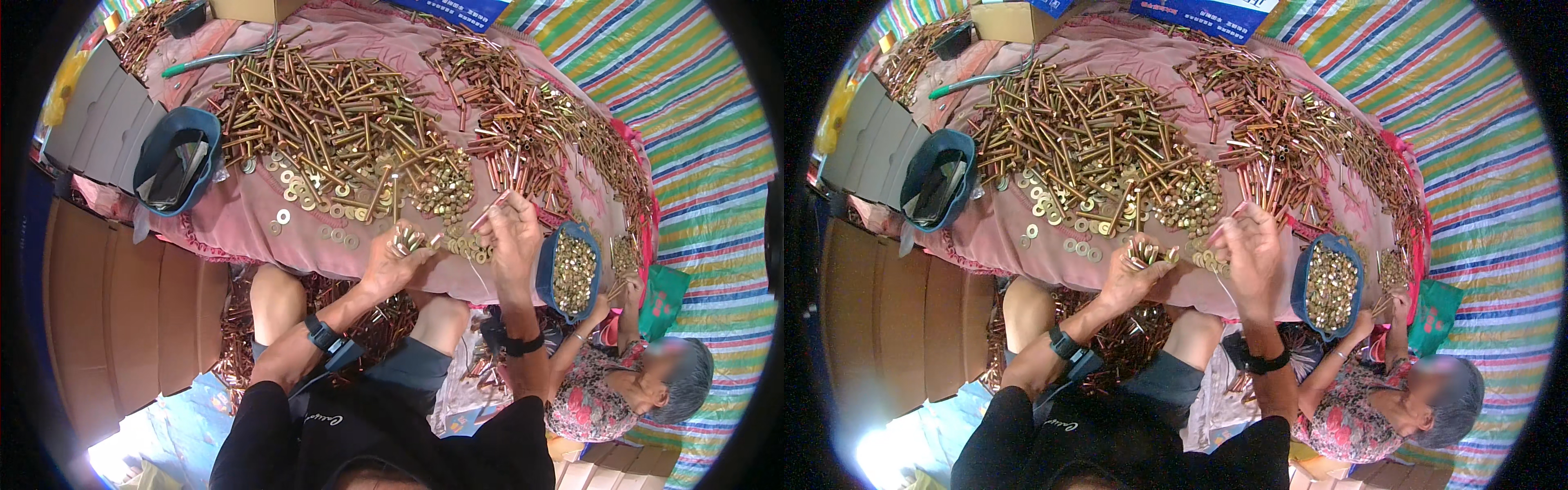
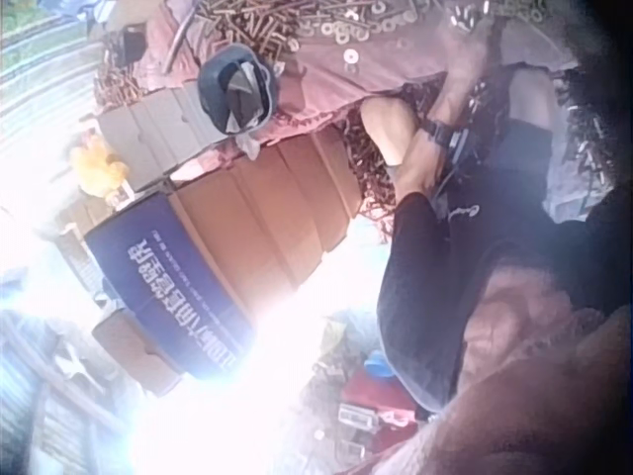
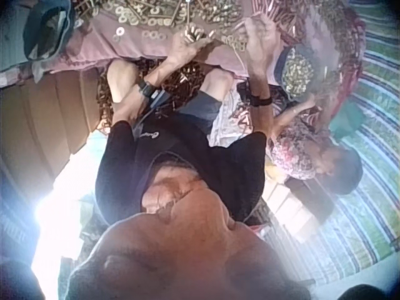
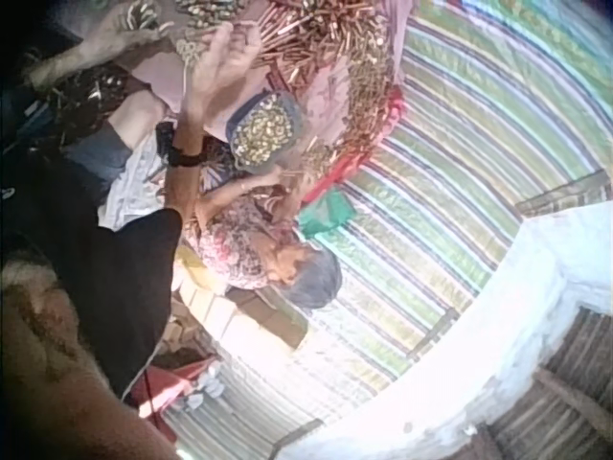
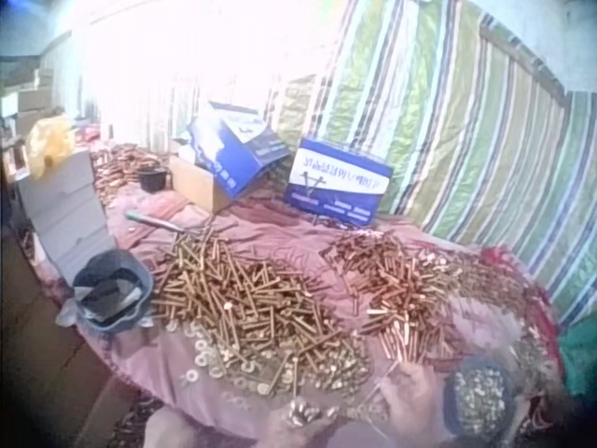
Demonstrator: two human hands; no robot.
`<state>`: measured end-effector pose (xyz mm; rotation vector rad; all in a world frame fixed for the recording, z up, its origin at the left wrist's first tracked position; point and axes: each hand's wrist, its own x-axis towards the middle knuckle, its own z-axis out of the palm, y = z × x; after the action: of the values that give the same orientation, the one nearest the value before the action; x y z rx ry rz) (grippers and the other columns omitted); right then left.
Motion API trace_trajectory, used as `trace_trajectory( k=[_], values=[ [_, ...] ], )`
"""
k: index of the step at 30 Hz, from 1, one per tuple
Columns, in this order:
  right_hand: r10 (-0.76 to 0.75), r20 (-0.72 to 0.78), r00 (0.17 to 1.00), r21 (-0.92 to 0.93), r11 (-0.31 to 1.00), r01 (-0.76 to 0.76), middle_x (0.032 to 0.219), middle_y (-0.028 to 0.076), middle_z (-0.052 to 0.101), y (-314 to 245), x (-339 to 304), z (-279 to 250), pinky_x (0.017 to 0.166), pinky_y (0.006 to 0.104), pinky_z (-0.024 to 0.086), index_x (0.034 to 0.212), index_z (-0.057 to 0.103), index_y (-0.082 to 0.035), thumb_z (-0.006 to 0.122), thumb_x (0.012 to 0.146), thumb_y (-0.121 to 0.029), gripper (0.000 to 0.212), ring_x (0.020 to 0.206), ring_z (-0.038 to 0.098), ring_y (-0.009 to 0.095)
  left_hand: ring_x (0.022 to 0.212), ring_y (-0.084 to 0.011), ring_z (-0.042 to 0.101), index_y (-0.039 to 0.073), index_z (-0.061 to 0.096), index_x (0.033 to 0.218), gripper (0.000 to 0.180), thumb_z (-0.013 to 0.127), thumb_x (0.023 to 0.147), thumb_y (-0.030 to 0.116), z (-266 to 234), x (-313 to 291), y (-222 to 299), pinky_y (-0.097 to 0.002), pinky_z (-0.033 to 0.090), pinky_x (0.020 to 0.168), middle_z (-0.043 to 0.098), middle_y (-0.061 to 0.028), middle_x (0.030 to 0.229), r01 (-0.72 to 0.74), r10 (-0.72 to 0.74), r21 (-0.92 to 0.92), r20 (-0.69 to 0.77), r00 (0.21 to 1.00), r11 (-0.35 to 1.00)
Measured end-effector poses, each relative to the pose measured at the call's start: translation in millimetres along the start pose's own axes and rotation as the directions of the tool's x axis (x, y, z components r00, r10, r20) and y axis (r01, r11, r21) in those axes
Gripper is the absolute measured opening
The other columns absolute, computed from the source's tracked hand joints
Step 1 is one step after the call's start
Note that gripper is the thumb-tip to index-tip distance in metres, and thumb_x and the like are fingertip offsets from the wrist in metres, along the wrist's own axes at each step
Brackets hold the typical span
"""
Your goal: Assembling metal bolts by sliding washers and nuts onto them manually.
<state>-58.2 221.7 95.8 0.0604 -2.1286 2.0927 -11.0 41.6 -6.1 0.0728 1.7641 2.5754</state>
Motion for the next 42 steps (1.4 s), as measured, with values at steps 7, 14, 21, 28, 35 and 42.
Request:
trace_trajectory(
  k=[7,14,21,28,35,42],
  values=[
    [-0.122,0.085,0.989,-0.187,0.973,0.136,0.102,0.012,0.067,-3.3,-25.3,29.2,0.062,0.0274,0.058,0.139,0.049,0.004,0.067,0.095,-0.001,0.048,0.076,0.069,0.014,0.074,-0.0040,0.054,0.004,0.059,0.098,0.016,0.073,0.092,-0.002,0.4,-0.2,2.9,-0.0223,0.048,0.064,0.061,0.0037,0.083,-0.007,0.006,0.057,0.014,1.000,0.998],
    [-0.312,0.334,0.889,-0.520,0.726,0.450,0.098,0.012,0.068,0.3,-30.6,21.8,0.067,0.0271,0.057,0.128,0.063,0.001,0.071,0.095,-0.007,0.035,0.075,0.068,0.015,0.081,-0.0094,0.062,0.000,0.064,0.104,0.019,0.075,0.089,-0.001,10.7,-0.8,15.1,-0.0271,0.052,0.070,0.068,-0.0046,0.091,-0.037,0.037,0.049,-0.006,0.999,0.998],
    [-0.123,0.303,0.945,-0.393,0.887,0.242,0.092,0.009,0.071,18.5,-35.2,3.4,0.064,0.0280,0.053,0.112,0.071,0.004,0.069,0.097,-0.013,0.024,0.071,0.066,0.013,0.082,-0.0187,0.067,-0.003,0.071,0.098,0.012,0.075,0.087,-0.001,-1.8,-0.9,-0.8,-0.0314,0.053,0.070,0.069,-0.0115,0.098,-0.245,0.243,0.174,0.034,0.970,0.954],
    [0.023,0.061,0.998,-0.761,0.648,0.031,0.091,0.016,0.075,61.9,10.0,-29.8,0.075,0.0364,0.054,0.111,0.076,-0.006,0.068,0.094,-0.027,0.028,0.082,0.073,0.030,0.083,-0.0113,0.067,-0.002,0.068,0.110,0.021,0.074,0.091,0.003,2.0,-5.5,16.6,-0.0268,0.055,0.072,0.073,-0.0072,0.095,-0.094,0.084,0.325,0.046,0.995,0.941],
    [0.155,0.179,0.972,-0.759,0.650,0.036,0.082,0.013,0.075,60.8,24.5,-21.1,0.067,0.0319,0.054,0.105,0.076,0.002,0.073,0.088,-0.017,0.026,0.072,0.070,0.017,0.083,-0.0114,0.065,-0.002,0.069,0.110,0.020,0.075,0.091,0.003,-1.0,-0.9,6.4,-0.0264,0.054,0.074,0.071,-0.0069,0.098,-0.249,0.253,0.304,0.028,0.967,0.919],
    [0.342,0.106,0.934,-0.369,0.886,-0.283,0.085,0.008,0.071,46.3,5.2,-20.7,0.064,0.0281,0.054,0.129,0.063,0.005,0.068,0.096,-0.013,0.038,0.071,0.067,0.013,0.087,-0.0100,0.066,-0.002,0.070,0.109,0.016,0.072,0.093,0.002,0.2,-4.0,6.2,-0.0257,0.054,0.075,0.072,-0.0066,0.101,-0.136,0.132,0.150,0.037,0.991,0.979]
  ],
)
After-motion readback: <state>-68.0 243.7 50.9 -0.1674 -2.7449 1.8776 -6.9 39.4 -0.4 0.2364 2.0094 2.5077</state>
